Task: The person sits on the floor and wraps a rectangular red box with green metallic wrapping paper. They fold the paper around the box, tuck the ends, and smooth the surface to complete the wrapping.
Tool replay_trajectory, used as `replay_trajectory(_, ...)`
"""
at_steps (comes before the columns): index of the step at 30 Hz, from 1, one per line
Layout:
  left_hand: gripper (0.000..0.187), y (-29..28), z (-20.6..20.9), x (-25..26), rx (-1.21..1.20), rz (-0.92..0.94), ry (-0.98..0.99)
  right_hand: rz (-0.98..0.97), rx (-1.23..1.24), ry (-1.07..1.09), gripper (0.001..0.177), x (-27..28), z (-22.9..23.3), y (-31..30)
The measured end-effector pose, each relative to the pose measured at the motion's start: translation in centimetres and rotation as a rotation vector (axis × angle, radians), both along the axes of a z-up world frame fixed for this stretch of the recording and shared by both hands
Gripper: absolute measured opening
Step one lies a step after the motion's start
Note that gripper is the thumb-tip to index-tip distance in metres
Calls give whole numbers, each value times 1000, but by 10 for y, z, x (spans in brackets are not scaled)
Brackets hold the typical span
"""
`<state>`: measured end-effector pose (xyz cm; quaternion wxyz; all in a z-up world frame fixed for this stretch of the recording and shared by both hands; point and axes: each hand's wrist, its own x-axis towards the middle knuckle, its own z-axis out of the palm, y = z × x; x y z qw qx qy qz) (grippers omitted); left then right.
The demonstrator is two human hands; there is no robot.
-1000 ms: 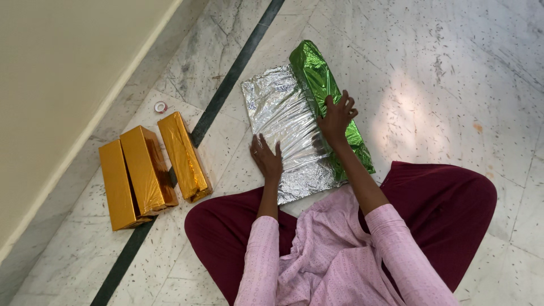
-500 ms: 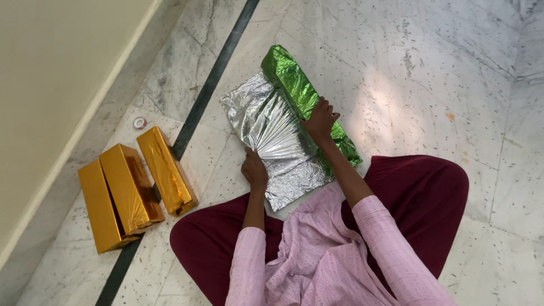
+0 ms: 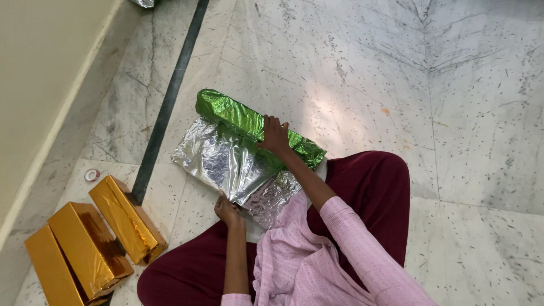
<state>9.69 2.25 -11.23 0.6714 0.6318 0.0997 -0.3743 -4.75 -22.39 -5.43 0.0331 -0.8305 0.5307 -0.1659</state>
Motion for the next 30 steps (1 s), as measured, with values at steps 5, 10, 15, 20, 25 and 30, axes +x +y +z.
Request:
replay_trajectory(5, 57, -1, -18, 16, 126, -176, -77, 7, -52, -1, 112, -1, 7, 3)
replay_trajectory(10, 77, -20, -27, 21, 493, -322, -718, 4, -68, -2, 111, -3, 11, 6)
replay_trajectory(15, 69, -28, -11, 13, 262, -201, -930, -2, -78, -34, 113, 1, 10, 7)
replay_trajectory(20, 47, -26, 13, -8, 174, -170, -943, 25, -80, 6, 115, -1, 5, 4)
replay_trajectory(25, 45, -14, 39, -20, 1, -80, -948, 109, -52, 44, 120, 2, 8, 12)
replay_trajectory(30, 62, 7, 77, -45, 17, -119, -911, 219, -57, 65, 117, 2, 13, 44)
